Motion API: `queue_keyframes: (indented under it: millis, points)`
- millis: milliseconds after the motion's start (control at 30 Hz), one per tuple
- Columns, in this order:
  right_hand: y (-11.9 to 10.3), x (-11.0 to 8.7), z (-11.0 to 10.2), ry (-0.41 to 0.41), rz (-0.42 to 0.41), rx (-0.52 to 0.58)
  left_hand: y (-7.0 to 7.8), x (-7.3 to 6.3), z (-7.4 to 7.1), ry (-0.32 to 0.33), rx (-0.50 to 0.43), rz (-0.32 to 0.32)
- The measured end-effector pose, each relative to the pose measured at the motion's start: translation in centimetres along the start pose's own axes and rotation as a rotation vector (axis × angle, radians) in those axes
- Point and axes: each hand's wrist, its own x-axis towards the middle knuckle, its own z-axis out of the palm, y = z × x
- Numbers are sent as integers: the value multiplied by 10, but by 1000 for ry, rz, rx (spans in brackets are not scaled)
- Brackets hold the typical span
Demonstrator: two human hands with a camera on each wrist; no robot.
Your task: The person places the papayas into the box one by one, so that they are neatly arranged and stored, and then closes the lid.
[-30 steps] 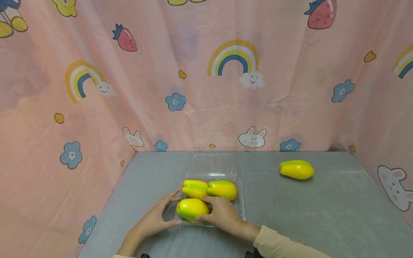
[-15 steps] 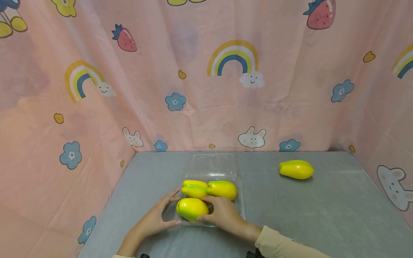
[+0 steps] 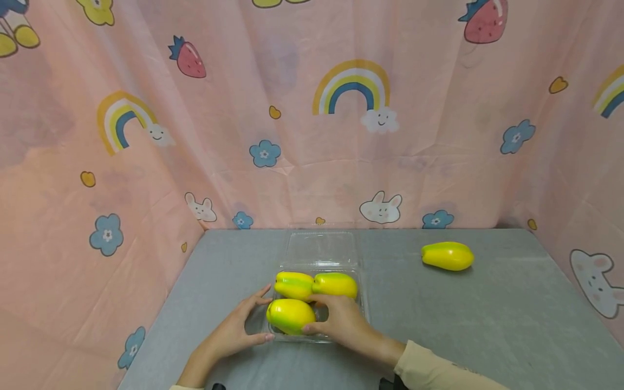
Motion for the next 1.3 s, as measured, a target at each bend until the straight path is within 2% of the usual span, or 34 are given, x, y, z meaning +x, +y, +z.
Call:
queue_keyframes:
  millis: [367,500,600,700,800,900,1067,1300]
  points:
    - [7,-12,-34,21,-12,31,-1,1,0,-3,1,-4]
    - [13,-16,-54,-9,10,41,-1,1,0,-5,4,-10]
    - [22,-18,-73,-19,-4,48,-1,2,1,-6,4,-16]
    - [33,-21,-91,-20,-13,33,-2,2,1,-5,0,-19]
    - [43,-24,-110,-12,12,22,-3,2,1,-4,2,-15]
    - [55,-28,-127,37,25,-15,-3,2,1,-5,0,-10]
    - [86,-31,-150,145,41,-146,-2,2,1,-6,-9,-7]
    - [131,-35,-179,215,67,-264,-3,1,0,-8,-14,-1]
